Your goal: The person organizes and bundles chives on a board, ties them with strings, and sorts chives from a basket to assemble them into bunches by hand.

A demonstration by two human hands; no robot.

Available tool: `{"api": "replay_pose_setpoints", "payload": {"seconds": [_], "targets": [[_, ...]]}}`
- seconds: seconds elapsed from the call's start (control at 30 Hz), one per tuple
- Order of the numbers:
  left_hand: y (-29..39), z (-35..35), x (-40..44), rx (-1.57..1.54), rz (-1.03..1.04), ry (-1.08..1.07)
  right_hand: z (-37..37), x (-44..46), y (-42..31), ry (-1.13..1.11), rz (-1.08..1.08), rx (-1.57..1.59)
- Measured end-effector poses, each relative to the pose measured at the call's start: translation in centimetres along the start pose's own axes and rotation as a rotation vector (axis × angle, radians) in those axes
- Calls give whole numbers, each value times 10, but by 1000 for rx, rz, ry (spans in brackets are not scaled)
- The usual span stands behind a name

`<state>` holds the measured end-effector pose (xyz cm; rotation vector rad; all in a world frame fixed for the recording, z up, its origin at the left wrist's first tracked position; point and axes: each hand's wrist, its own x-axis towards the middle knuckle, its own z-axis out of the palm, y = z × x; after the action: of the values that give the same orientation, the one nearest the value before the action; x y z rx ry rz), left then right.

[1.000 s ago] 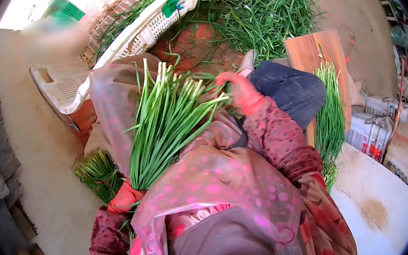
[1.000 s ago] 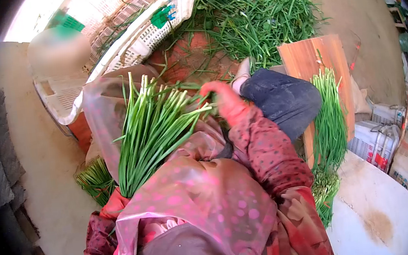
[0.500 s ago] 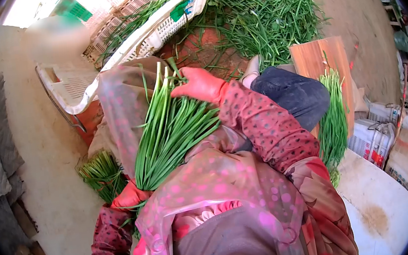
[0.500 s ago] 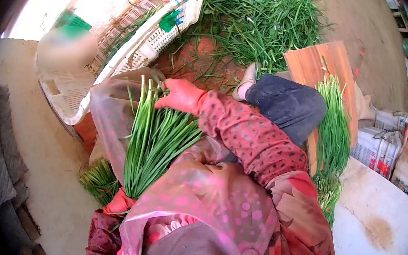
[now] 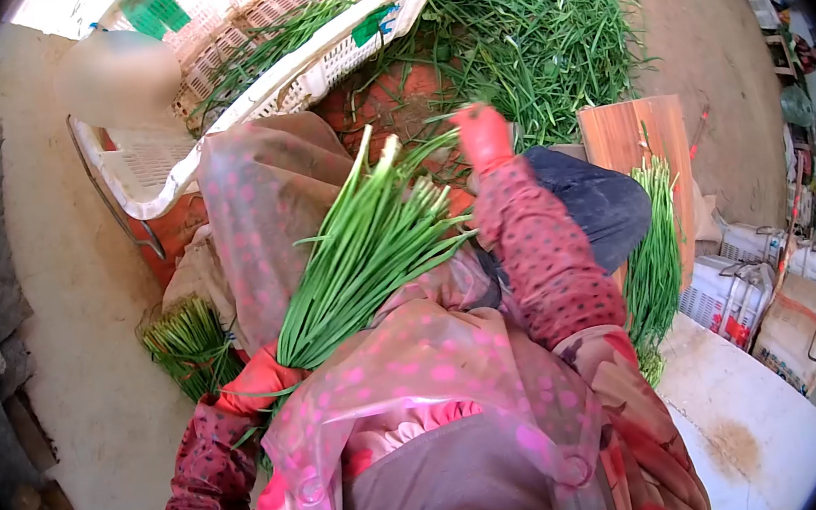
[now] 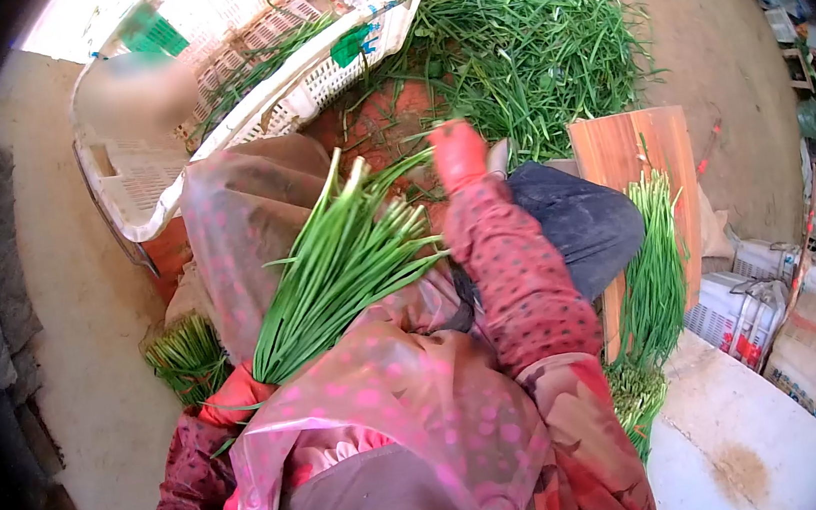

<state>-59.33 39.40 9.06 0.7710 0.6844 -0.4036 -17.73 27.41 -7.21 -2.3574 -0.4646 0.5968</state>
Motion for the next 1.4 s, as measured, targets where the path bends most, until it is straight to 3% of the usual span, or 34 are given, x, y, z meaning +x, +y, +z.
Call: {"api": "replay_pose_setpoints", "payload": {"seconds": [0.1,0.17,0.23,0.3,0.33,0.37,0.43,0.5,0.53,0.57,0.63,0.67,0.7,0.77,0.8,0.87,0.9,0.97,1.0,1.03,1.07,1.1,1.13,1.23,1.3,1.4], "targets": [[-4,-6,-2,91,-10,19,-49,-1,-5,-178,319,347],[8,2,2,162,10,37,-33,-26,-36,-369,252,529],[28,14,4,242,28,55,-13,-56,-81,-606,-76,151],[57,23,2,105,-101,149,51,-60,-61,-346,-380,-202],[72,22,-1,161,-160,195,46,-51,-64,-347,-203,33],[92,21,-3,363,-191,230,38,-35,-65,-349,-28,264],[103,6,-6,633,137,344,10,0,-48,-188,136,521],[144,34,-14,892,267,506,-21,15,-35,51,235,684],[151,39,-16,1084,408,607,-28,16,-32,-6,220,714],[155,41,-14,1093,416,608,-31,14,-29,-62,207,744],[163,47,-9,1890,507,841,-12,-4,-34,-193,110,916],[159,46,-2,2014,454,910,-11,-14,-39,-384,273,835],[154,41,4,2124,336,935,-1,-23,-41,-389,268,843],[129,19,14,2238,163,939,32,-24,-16,-508,320,1058],[113,7,17,2309,285,891,53,-22,1,-591,339,1246],[92,5,22,2315,299,891,65,-29,10,-693,375,1523],[85,7,23,2291,315,886,60,-34,6,-634,522,1488],[70,3,25,2243,344,907,34,-36,-11,-310,575,1389],[62,1,25,2199,373,927,29,-23,22,-471,441,1434],[56,-2,23,2198,373,928,-14,-32,4,-577,305,1510],[50,-4,22,2088,271,907,-33,-29,-1,-475,355,1526],[46,-7,22,1975,172,883,-44,-18,21,-422,320,1502],[42,-9,21,1932,219,864,-66,-20,18,-335,311,1413],[32,-8,23,1872,300,891,-120,-45,-31,-252,131,580],[30,-6,25,1872,287,897,-96,-68,-44,-210,-300,213],[29,-5,24,1884,287,880,-62,-105,-93,-352,-428,-382]]}}
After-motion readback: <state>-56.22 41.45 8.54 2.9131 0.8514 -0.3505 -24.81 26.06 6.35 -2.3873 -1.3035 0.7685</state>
